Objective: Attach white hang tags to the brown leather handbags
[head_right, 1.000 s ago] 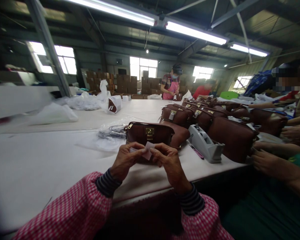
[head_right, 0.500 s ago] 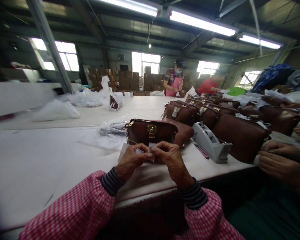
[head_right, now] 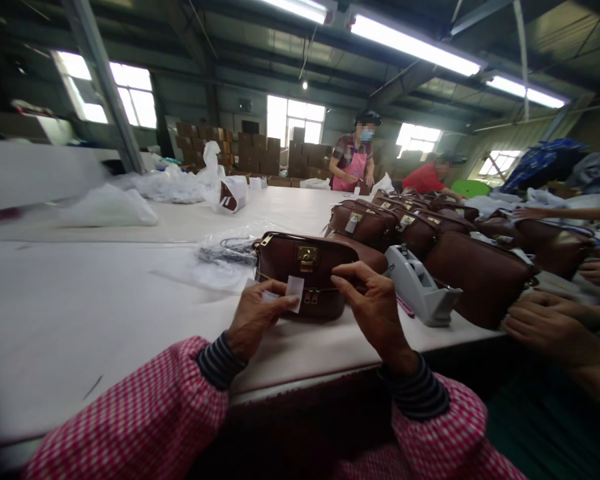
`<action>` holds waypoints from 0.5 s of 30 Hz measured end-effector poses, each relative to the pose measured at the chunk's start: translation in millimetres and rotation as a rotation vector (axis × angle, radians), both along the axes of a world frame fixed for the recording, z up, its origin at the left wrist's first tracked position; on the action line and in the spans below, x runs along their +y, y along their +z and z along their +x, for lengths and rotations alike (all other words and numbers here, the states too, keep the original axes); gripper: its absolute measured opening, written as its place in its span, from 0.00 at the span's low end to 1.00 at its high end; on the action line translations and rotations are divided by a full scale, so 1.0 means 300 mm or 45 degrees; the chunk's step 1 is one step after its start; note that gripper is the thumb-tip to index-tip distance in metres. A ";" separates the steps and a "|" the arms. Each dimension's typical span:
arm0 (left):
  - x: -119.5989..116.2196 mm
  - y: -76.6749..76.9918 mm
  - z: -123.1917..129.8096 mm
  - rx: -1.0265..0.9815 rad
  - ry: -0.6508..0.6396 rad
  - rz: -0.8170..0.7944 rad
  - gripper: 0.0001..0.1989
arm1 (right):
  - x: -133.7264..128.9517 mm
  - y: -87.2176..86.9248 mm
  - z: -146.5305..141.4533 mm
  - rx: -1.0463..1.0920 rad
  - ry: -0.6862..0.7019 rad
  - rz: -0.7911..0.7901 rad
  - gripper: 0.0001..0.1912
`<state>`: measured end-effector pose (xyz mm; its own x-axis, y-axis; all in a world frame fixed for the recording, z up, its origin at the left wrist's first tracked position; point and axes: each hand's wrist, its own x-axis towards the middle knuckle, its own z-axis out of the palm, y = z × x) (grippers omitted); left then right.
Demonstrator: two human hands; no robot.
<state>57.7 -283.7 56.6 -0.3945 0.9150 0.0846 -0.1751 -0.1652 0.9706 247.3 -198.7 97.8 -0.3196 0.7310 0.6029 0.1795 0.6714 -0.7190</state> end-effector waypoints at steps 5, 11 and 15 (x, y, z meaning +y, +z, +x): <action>-0.010 -0.021 -0.017 0.026 0.126 -0.007 0.14 | -0.011 0.044 -0.025 -0.142 -0.005 0.324 0.06; -0.009 -0.026 -0.018 0.057 0.065 0.054 0.11 | 0.022 0.056 -0.048 -0.243 0.060 0.545 0.07; 0.002 -0.020 -0.014 0.080 0.034 0.107 0.10 | 0.049 0.125 -0.069 -0.539 0.179 0.790 0.15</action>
